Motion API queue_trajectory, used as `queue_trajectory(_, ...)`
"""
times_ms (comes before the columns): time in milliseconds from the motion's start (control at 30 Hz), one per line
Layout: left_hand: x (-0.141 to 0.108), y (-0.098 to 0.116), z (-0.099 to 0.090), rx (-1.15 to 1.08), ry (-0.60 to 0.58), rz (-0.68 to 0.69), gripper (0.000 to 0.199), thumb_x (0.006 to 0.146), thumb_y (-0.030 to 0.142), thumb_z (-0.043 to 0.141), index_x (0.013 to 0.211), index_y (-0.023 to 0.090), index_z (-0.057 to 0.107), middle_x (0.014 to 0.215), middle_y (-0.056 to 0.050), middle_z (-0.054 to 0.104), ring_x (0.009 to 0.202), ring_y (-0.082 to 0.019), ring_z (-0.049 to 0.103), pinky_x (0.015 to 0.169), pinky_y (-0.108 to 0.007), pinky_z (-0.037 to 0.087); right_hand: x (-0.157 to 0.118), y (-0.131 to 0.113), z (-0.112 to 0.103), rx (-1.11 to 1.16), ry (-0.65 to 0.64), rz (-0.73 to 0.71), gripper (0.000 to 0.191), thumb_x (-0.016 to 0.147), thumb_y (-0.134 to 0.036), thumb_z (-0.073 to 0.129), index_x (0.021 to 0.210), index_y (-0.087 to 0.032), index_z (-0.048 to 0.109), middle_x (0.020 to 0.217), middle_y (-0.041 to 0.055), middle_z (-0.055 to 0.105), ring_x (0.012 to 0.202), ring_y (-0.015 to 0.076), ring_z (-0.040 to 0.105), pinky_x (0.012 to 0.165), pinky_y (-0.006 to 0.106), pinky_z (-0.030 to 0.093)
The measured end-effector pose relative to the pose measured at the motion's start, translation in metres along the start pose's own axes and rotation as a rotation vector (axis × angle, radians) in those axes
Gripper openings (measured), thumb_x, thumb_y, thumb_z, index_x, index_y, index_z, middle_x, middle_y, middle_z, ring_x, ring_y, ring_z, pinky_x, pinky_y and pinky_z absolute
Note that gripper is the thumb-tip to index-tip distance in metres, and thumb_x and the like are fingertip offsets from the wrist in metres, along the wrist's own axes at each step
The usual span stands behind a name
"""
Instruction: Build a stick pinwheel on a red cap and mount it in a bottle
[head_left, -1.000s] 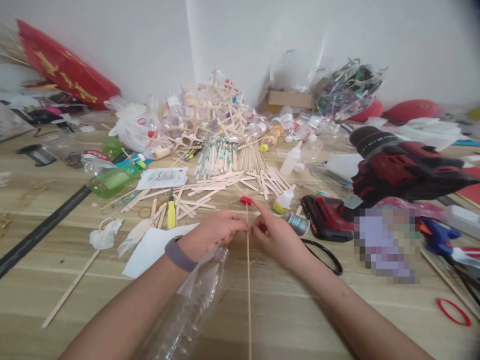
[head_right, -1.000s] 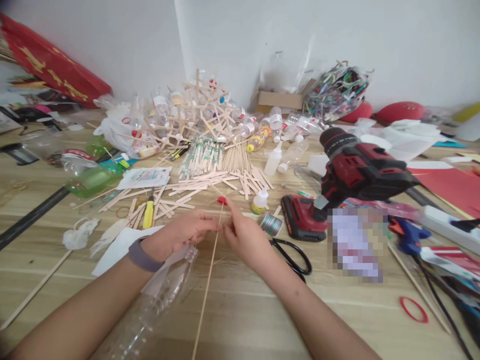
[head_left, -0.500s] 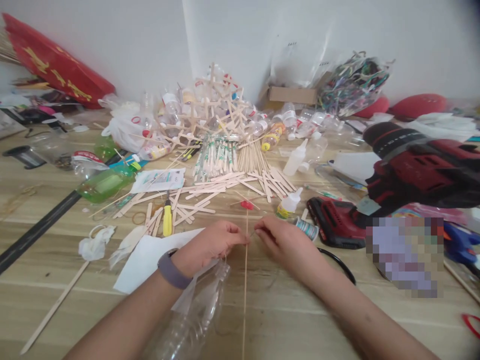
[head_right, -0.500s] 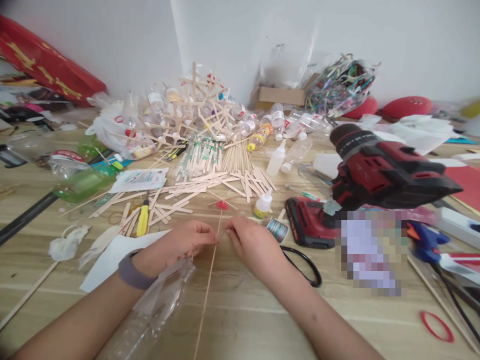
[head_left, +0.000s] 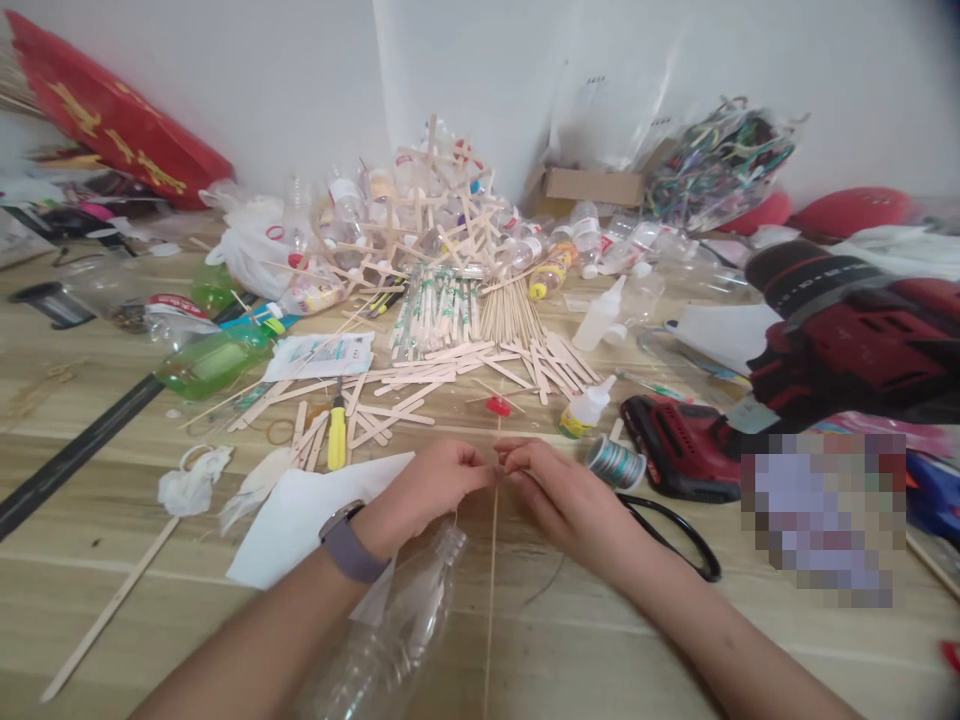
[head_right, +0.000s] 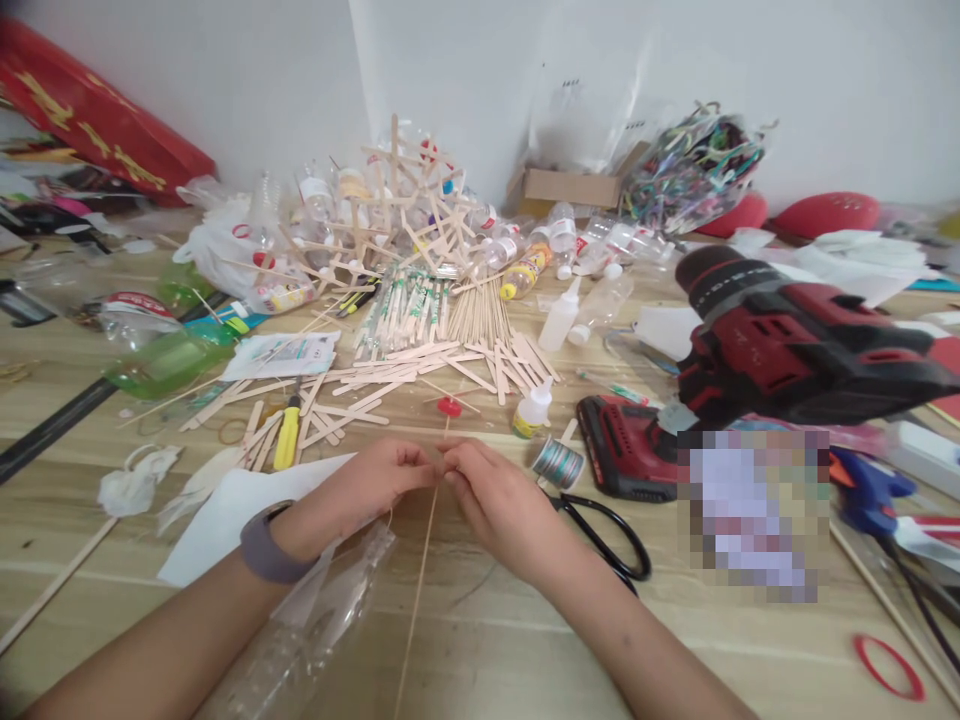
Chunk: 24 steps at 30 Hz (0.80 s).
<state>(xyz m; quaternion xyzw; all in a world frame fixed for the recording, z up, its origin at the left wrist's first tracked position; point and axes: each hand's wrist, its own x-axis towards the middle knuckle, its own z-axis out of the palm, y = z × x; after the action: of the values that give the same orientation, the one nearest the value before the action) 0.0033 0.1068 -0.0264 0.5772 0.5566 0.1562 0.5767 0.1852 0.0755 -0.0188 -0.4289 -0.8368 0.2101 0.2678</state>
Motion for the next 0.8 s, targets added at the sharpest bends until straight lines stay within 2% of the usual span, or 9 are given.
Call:
queue_trajectory(300,-0.005,0.011,-0.005,-0.118,-0.024,-0.078,0.026,0.08,0.035,0.056,0.06,0.021,0.049,0.037,0.008,0.032,0.036,-0.009,0.026,0.04,-0.026,0.016,-0.002,0.002,0.004,0.023,-0.011,0.022,0.017,0.095,-0.016,0.038,0.093,-0.023,0.053,0.121,0.013,0.068,0.111,0.0199,0.066,0.088,0.034,0.055)
queue_trajectory(500,-0.006,0.015,-0.007,-0.149,0.007,-0.115,0.021,0.079,0.028,0.052,0.06,0.021,0.047,0.037,0.009,0.032,0.036,-0.008,0.027,0.041,-0.024,0.016,-0.002,0.003,0.008,-0.005,-0.01,0.025,0.017,0.094,-0.015,0.037,0.092,-0.023,0.052,0.117,0.012,0.071,0.104,0.0216,0.07,0.082,0.034,0.057)
queue_trajectory(800,-0.005,0.009,-0.003,-0.123,-0.055,-0.045,0.019,0.076,0.033,0.057,0.063,0.02,0.051,0.042,0.009,0.033,0.041,-0.009,0.029,0.043,-0.025,0.019,0.003,-0.002,0.005,-0.109,0.049,0.035,0.019,0.092,-0.013,0.038,0.092,-0.021,0.056,0.082,0.0078,0.074,0.073,0.0219,0.072,0.063,0.031,0.054)
